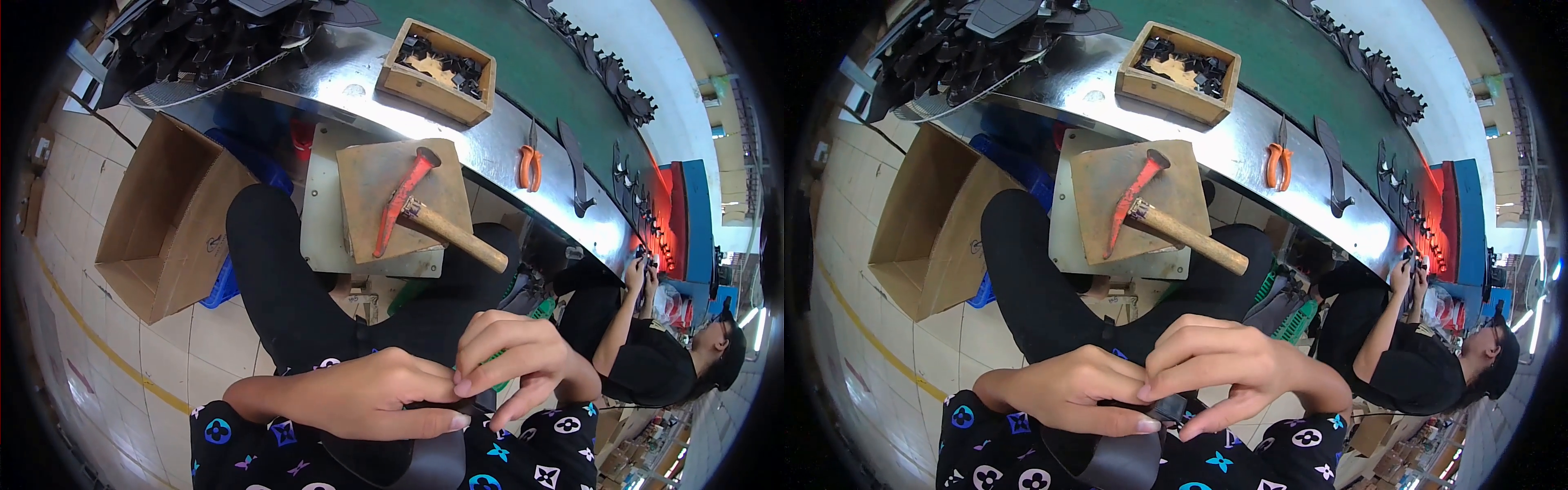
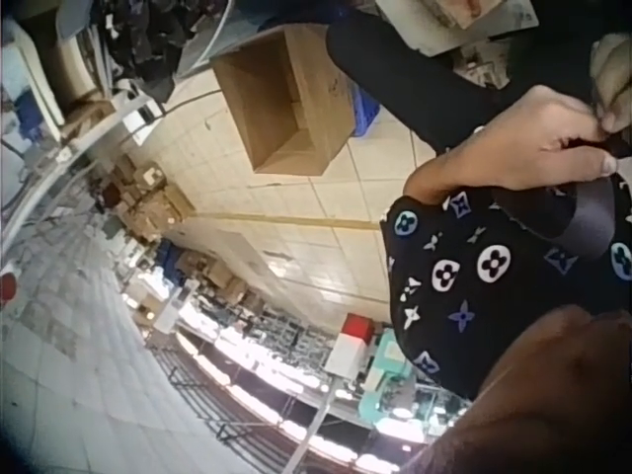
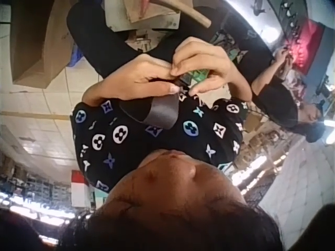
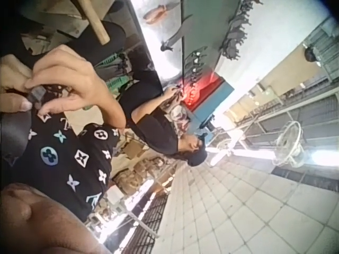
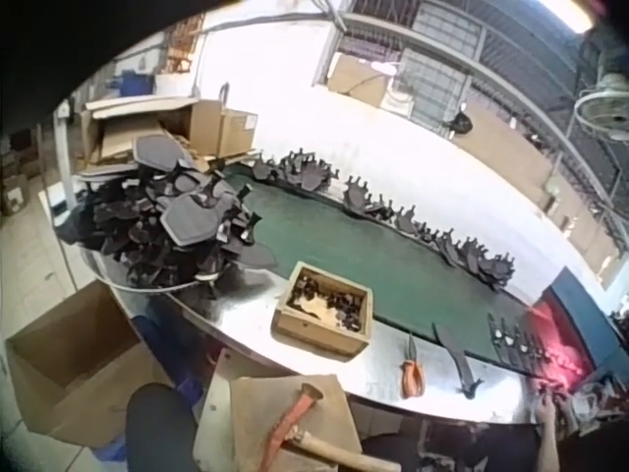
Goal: Manually assemble and hammer components of a shoe sole at a manufacturing workstation.
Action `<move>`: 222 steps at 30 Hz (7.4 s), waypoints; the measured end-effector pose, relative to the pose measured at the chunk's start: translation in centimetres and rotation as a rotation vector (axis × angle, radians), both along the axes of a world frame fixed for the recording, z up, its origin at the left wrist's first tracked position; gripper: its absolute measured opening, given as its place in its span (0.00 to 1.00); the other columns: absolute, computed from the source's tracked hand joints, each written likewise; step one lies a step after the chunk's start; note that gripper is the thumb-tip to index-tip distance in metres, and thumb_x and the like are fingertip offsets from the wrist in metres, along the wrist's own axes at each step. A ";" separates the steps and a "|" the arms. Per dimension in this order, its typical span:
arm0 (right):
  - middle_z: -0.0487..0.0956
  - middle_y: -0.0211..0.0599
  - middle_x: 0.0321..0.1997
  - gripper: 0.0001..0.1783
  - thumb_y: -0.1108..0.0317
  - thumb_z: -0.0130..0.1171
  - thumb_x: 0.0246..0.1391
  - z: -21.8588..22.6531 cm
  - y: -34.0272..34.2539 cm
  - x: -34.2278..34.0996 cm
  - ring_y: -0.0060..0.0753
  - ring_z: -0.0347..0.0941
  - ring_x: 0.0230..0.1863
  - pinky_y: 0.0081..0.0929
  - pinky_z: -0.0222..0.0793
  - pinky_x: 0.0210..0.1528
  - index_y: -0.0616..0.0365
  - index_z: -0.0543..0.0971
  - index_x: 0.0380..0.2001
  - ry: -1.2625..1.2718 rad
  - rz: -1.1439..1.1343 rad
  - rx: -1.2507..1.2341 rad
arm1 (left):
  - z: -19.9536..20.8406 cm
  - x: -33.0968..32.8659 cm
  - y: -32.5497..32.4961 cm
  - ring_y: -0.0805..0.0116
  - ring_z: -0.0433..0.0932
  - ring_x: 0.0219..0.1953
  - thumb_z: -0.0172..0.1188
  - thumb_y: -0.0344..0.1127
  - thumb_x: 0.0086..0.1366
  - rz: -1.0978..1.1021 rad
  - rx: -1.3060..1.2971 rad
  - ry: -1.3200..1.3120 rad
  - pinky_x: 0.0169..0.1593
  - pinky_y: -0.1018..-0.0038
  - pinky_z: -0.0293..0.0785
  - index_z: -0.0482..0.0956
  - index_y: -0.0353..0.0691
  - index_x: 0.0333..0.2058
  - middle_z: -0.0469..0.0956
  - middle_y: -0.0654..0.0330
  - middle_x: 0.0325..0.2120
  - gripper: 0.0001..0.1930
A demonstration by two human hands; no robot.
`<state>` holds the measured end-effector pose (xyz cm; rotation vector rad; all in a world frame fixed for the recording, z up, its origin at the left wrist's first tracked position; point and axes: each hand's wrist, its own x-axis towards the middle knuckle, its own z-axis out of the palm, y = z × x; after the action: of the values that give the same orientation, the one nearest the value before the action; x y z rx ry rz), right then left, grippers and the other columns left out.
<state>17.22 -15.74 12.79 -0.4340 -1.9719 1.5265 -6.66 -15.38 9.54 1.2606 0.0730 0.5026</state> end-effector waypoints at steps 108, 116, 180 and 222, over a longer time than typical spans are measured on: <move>0.80 0.49 0.28 0.17 0.58 0.62 0.57 -14.6 11.5 28.3 0.53 0.80 0.28 0.44 0.75 0.34 0.64 0.77 0.34 -0.457 -1.962 0.278 | 9.5 -21.7 34.2 0.53 0.50 0.74 0.57 0.52 0.68 1.661 1.245 1.862 0.67 0.32 0.43 0.50 0.50 0.73 0.53 0.58 0.73 0.40; 0.76 0.34 0.26 0.15 0.63 0.59 0.64 -1.0 16.1 5.3 0.25 0.74 0.20 0.24 0.70 0.20 0.59 0.68 0.44 0.879 -1.037 -0.345 | 8.4 2.7 14.7 0.50 0.44 0.75 0.74 0.42 0.50 0.977 1.531 1.005 0.72 0.49 0.36 0.45 0.36 0.72 0.46 0.49 0.74 0.58; 0.85 0.34 0.41 0.15 0.73 0.67 0.58 1.1 -3.2 -2.9 0.14 0.75 0.33 0.14 0.68 0.31 0.62 0.83 0.49 0.455 -0.813 -0.373 | 4.1 2.5 3.9 0.58 0.83 0.47 0.67 0.23 0.53 0.958 1.533 -0.045 0.49 0.70 0.84 0.86 0.33 0.38 0.83 0.53 0.43 0.12; 0.78 0.25 0.26 0.13 0.69 0.67 0.52 -9.8 10.1 -0.9 0.14 0.68 0.29 0.19 0.66 0.32 0.65 0.83 0.39 -0.129 -0.945 -0.175 | -10.6 4.8 12.6 0.67 0.80 0.33 0.74 0.31 0.53 1.057 0.548 0.372 0.39 0.74 0.74 0.84 0.32 0.38 0.81 0.57 0.30 0.15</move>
<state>16.31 -5.64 3.01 -1.3326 -1.3578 1.0424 -1.86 -2.74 -1.03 1.7944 1.0089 1.2384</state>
